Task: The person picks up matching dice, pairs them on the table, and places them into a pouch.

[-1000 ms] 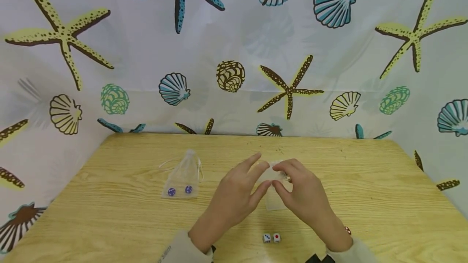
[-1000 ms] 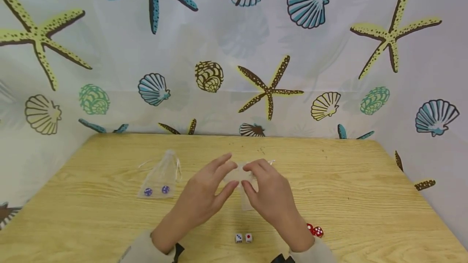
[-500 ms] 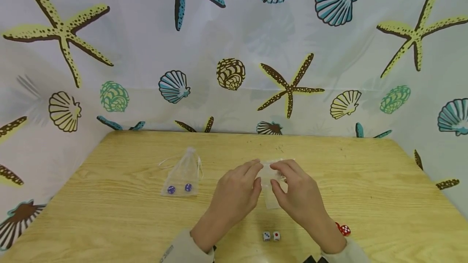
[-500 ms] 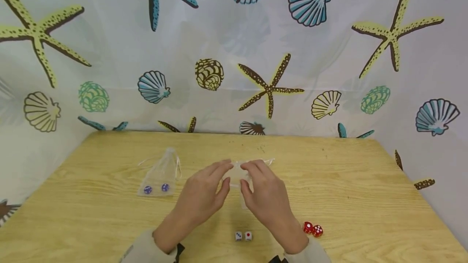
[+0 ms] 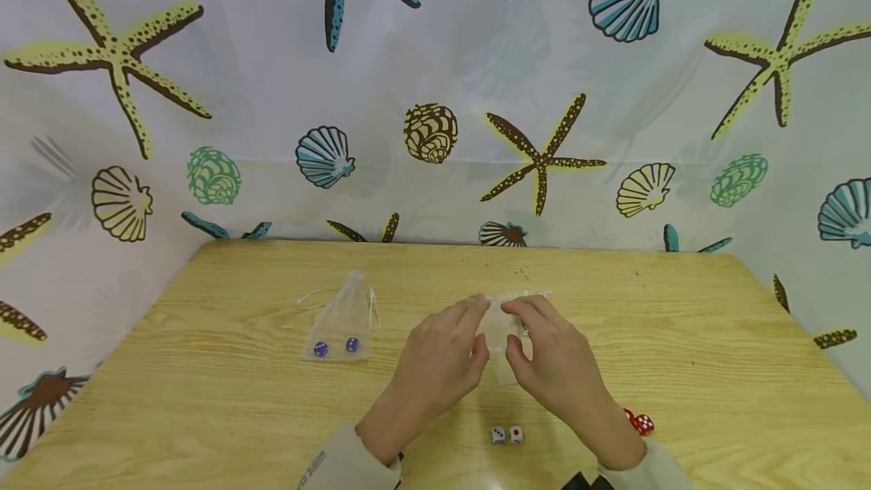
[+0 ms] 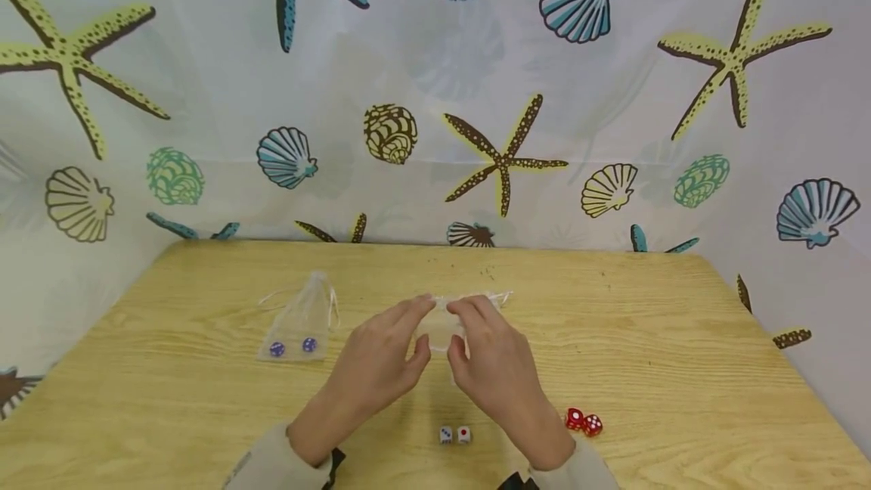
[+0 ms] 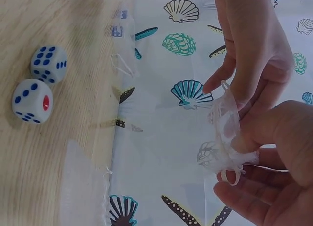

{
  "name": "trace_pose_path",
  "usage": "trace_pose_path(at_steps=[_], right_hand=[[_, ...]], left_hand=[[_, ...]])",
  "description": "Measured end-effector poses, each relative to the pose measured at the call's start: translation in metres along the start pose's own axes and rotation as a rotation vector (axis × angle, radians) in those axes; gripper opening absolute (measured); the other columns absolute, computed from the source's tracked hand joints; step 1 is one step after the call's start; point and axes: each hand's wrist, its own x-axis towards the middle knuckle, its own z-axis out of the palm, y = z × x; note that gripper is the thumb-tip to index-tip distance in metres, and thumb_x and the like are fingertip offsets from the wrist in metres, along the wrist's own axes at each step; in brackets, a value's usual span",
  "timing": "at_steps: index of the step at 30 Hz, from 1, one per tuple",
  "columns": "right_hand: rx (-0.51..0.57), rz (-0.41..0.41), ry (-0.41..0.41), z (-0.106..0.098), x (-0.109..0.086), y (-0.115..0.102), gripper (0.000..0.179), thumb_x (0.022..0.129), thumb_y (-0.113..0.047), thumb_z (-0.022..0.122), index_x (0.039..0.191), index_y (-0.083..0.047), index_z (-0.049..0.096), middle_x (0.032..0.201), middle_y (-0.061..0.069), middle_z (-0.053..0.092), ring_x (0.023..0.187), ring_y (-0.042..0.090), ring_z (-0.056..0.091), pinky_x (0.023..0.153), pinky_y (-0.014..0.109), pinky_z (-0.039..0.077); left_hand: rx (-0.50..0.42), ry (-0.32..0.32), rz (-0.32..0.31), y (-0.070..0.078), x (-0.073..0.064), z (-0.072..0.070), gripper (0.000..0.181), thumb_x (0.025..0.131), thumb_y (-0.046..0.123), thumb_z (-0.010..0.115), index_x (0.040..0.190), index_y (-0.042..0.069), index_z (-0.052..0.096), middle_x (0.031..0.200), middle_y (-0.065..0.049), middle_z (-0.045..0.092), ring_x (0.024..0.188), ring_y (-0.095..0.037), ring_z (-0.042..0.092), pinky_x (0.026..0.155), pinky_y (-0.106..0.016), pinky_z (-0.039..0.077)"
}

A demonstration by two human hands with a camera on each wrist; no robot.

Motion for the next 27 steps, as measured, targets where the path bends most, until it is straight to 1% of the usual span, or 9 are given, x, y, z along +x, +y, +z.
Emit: trace_pose_path(at_steps=[3, 6, 9, 15, 21, 24, 27], right_hand=[[0.006, 0.007, -0.028, 0.001, 0.002, -0.001, 0.037, 0.073, 0.001, 0.076, 0.108, -0.001, 0.065, 0.105, 0.008, 0.063, 0.078, 0.019, 0.064, 0.059, 0.028, 0.052], [0.021, 0.017, -0.073, 0.001, 0.005, -0.002, 0.039, 0.074, -0.003, 0.077, 0.11, -0.002, 0.064, 0.108, 0.008, 0.062, 0.082, 0.02, 0.064, 0.064, 0.03, 0.054], [0.035, 0.027, -0.105, -0.001, 0.007, -0.003, 0.04, 0.074, -0.004, 0.078, 0.111, -0.002, 0.063, 0.11, 0.008, 0.061, 0.081, 0.02, 0.064, 0.064, 0.03, 0.054], [0.038, 0.044, -0.129, -0.009, 0.006, -0.002, 0.039, 0.074, -0.003, 0.079, 0.11, -0.003, 0.063, 0.113, 0.008, 0.059, 0.078, 0.019, 0.062, 0.063, 0.03, 0.053], [0.029, 0.04, -0.141, -0.017, 0.0, 0.0, 0.037, 0.073, -0.002, 0.079, 0.107, -0.005, 0.064, 0.11, 0.007, 0.059, 0.077, 0.016, 0.061, 0.062, 0.026, 0.052], [0.032, 0.048, -0.173, -0.021, -0.006, 0.0, 0.037, 0.072, -0.002, 0.079, 0.106, -0.006, 0.064, 0.105, 0.005, 0.06, 0.08, 0.016, 0.062, 0.062, 0.023, 0.052], [0.044, 0.066, -0.224, -0.024, -0.013, 0.001, 0.037, 0.072, -0.003, 0.079, 0.105, -0.007, 0.064, 0.101, 0.003, 0.061, 0.081, 0.014, 0.063, 0.062, 0.021, 0.051]], left_hand=[[0.013, -0.006, 0.003, -0.003, 0.001, -0.002, 0.042, 0.078, 0.007, 0.074, 0.118, 0.0, 0.063, 0.116, -0.013, 0.067, 0.084, -0.024, 0.07, 0.069, -0.032, 0.057], [0.016, -0.017, -0.005, -0.007, 0.002, -0.004, 0.045, 0.077, 0.008, 0.076, 0.119, -0.001, 0.062, 0.118, -0.014, 0.066, 0.087, -0.027, 0.07, 0.071, -0.034, 0.057], [0.004, -0.03, -0.005, -0.01, 0.002, -0.006, 0.046, 0.078, 0.009, 0.076, 0.12, -0.001, 0.061, 0.12, -0.015, 0.065, 0.09, -0.029, 0.069, 0.073, -0.036, 0.057], [-0.005, -0.067, -0.013, -0.012, 0.002, -0.003, 0.046, 0.08, 0.01, 0.075, 0.121, -0.002, 0.06, 0.122, -0.017, 0.064, 0.094, -0.03, 0.069, 0.075, -0.036, 0.057], [0.015, -0.09, -0.036, -0.016, 0.0, 0.0, 0.045, 0.082, 0.012, 0.074, 0.122, -0.001, 0.06, 0.122, -0.016, 0.064, 0.098, -0.03, 0.068, 0.078, -0.037, 0.057], [0.019, -0.104, -0.051, -0.018, -0.001, 0.001, 0.045, 0.083, 0.013, 0.073, 0.123, -0.001, 0.06, 0.123, -0.016, 0.064, 0.1, -0.029, 0.067, 0.079, -0.037, 0.057], [0.028, -0.107, -0.061, -0.019, -0.001, 0.001, 0.044, 0.083, 0.013, 0.072, 0.123, -0.001, 0.06, 0.123, -0.016, 0.063, 0.101, -0.029, 0.067, 0.079, -0.037, 0.057]])
